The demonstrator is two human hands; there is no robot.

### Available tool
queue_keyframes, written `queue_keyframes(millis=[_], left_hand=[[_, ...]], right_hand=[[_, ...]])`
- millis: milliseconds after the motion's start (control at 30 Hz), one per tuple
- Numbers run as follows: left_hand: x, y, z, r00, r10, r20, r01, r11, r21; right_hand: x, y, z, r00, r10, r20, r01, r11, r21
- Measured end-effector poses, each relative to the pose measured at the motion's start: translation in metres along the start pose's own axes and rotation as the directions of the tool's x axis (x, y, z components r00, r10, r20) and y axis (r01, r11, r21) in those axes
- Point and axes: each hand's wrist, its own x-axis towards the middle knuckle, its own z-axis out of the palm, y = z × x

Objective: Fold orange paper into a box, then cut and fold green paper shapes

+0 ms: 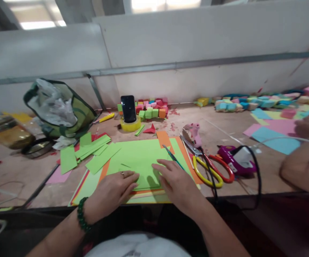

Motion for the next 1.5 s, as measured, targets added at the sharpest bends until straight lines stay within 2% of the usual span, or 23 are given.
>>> queue_keyframes(millis=[100, 200, 333, 433, 533, 667, 767, 833, 967, 1033, 1100, 1233, 1367, 1433, 1500], left_hand=[[0.005, 0.002, 0.001, 1.000, -0.022, 0.012, 0.021, 0.997, 0.080], [0.006, 0.002, 0.000, 0.999, -0.028, 0.041, 0.024, 0.994, 0.105], [0.002, 0.002, 0.000, 1.000, -0.013, -0.009, 0.013, 0.999, 0.051], [0.000, 0.003, 0.001, 0.999, -0.015, -0.051, 0.016, 1.000, 0.022], [0.000, 0.005, 0.002, 0.997, -0.019, -0.071, 0.019, 1.000, -0.012], [0.002, 0.003, 0.004, 0.996, -0.018, -0.086, 0.014, 0.999, -0.046], [0.002, 0.001, 0.004, 0.994, -0.037, -0.104, 0.030, 0.997, -0.067], [0.002, 0.000, 0.002, 0.995, -0.026, -0.097, 0.020, 0.998, -0.065], [0.000, 0.002, 0.000, 0.998, -0.015, -0.053, 0.012, 0.999, -0.052], [-0.003, 0.003, -0.001, 0.998, -0.048, -0.036, 0.046, 0.997, -0.062], [-0.007, 0.002, 0.000, 0.997, -0.072, -0.029, 0.070, 0.994, -0.081], [-0.013, 0.001, 0.003, 0.999, -0.038, -0.037, 0.034, 0.993, -0.116], [-0.014, 0.002, 0.005, 0.994, -0.041, -0.104, 0.018, 0.976, -0.218], [-0.015, 0.000, 0.004, 0.979, -0.087, -0.184, 0.017, 0.936, -0.351], [-0.015, -0.002, 0.000, 0.931, -0.233, -0.280, 0.042, 0.833, -0.552]], right_hand=[[0.011, -0.005, 0.008, 0.984, -0.037, 0.172, 0.043, 0.998, -0.034], [0.016, -0.012, 0.011, 0.977, -0.030, 0.211, 0.044, 0.997, -0.063], [0.013, -0.021, 0.011, 0.984, -0.045, 0.175, 0.066, 0.991, -0.118], [0.009, -0.023, 0.014, 0.981, -0.153, 0.119, 0.171, 0.972, -0.160], [0.007, -0.021, 0.019, 0.958, -0.285, 0.038, 0.287, 0.938, -0.196], [0.010, -0.021, 0.017, 0.937, -0.349, -0.034, 0.340, 0.929, -0.148], [0.017, -0.024, 0.009, 0.940, -0.322, -0.115, 0.319, 0.947, -0.040], [0.021, -0.025, 0.005, 0.953, -0.276, -0.127, 0.279, 0.960, 0.006], [0.015, -0.021, 0.005, 0.991, -0.118, 0.054, 0.122, 0.989, -0.079], [0.007, -0.020, 0.009, 0.988, -0.057, 0.140, 0.074, 0.990, -0.120], [-0.001, -0.022, 0.012, 0.983, -0.041, 0.176, 0.063, 0.991, -0.121], [-0.008, -0.027, 0.015, 0.984, -0.143, 0.104, 0.152, 0.986, -0.075], [-0.003, -0.030, 0.009, 0.970, -0.243, 0.031, 0.239, 0.967, 0.091], [0.001, -0.032, 0.004, 0.975, -0.214, -0.061, 0.222, 0.956, 0.190], [0.007, -0.033, -0.002, 0.979, -0.055, -0.196, 0.119, 0.935, 0.334]])
